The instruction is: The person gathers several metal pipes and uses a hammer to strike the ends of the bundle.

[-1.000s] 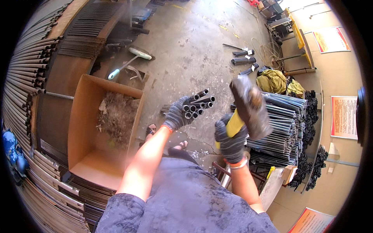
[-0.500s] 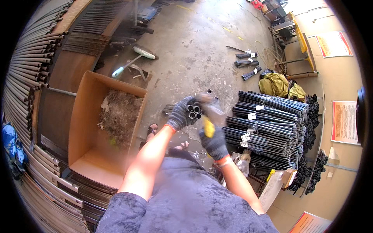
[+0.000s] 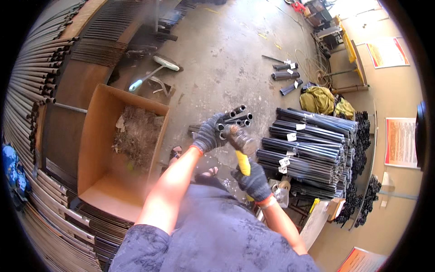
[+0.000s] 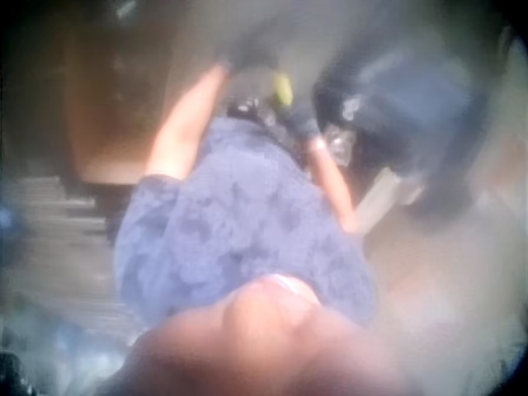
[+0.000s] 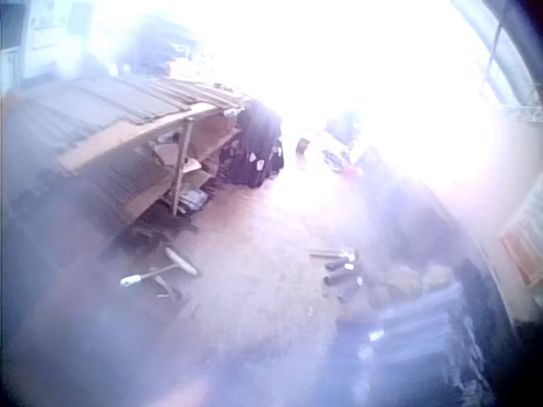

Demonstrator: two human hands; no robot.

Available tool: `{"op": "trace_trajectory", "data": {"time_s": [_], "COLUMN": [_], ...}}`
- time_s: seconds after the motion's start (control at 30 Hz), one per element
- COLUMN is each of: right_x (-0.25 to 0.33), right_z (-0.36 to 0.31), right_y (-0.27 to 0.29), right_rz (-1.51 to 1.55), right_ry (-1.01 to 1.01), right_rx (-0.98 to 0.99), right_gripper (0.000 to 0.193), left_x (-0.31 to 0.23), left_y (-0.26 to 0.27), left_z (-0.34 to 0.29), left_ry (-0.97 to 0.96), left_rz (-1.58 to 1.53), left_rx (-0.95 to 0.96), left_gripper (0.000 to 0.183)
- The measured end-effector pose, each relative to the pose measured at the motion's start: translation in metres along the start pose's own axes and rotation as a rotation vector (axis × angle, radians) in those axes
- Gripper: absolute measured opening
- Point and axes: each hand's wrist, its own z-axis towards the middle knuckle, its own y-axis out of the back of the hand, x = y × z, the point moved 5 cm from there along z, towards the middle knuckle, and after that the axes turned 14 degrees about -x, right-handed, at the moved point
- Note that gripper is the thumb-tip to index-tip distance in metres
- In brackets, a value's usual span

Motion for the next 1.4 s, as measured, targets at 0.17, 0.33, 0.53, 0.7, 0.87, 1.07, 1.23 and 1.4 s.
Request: {"op": "trace_trajectory", "data": {"time_s": [0.17,0.33,0.53,0.7,0.87,1.07,1.23,1.4], "right_x": [0.068,-0.045,0.048,-0.023,-0.005,0.033,0.034,-0.036], "right_z": [0.011,0.002,0.020,-0.007,-0.004,0.012,0.030,0.040], "right_y": [0.056,-0.013,0.038,-0.001,0.002,0.095,0.093,0.024], "right_rz": [0.378,-0.264,0.476,-0.046,0.031,0.688,0.679,-0.064], "right_ry": [0.016,0.120,-0.255,0.219,-0.180,-0.015,-0.009,0.178], "right_rx": [-0.213,-0.059,-0.120,-0.287,0.048,-0.455,-0.705,-0.484], "right_gripper": [0.021,0.012,0.013,0.016,0.028,0.024,0.017,0.034], "left_x": [0.041,0.025,-0.007,0.015,0.015,0.007,0.021,0.051], "left_y": [-0.016,-0.037,-0.004,0.000,0.004,-0.008,-0.009,-0.007], "left_z": [-0.014,-0.020,-0.013,-0.017,-0.028,-0.024,-0.034,-0.028], "left_ry": [0.719,0.895,0.839,0.264,-0.044,0.716,0.865,0.311], "left_rz": [-0.796,-1.221,-1.284,-0.265,0.015,-1.182,-1.240,-0.686], "left_rx": [0.098,0.184,0.102,0.027,-0.040,0.161,0.041,-0.058], "left_gripper": [0.047,0.035,0.048,0.044,0.051,0.039,0.038,0.038]}}
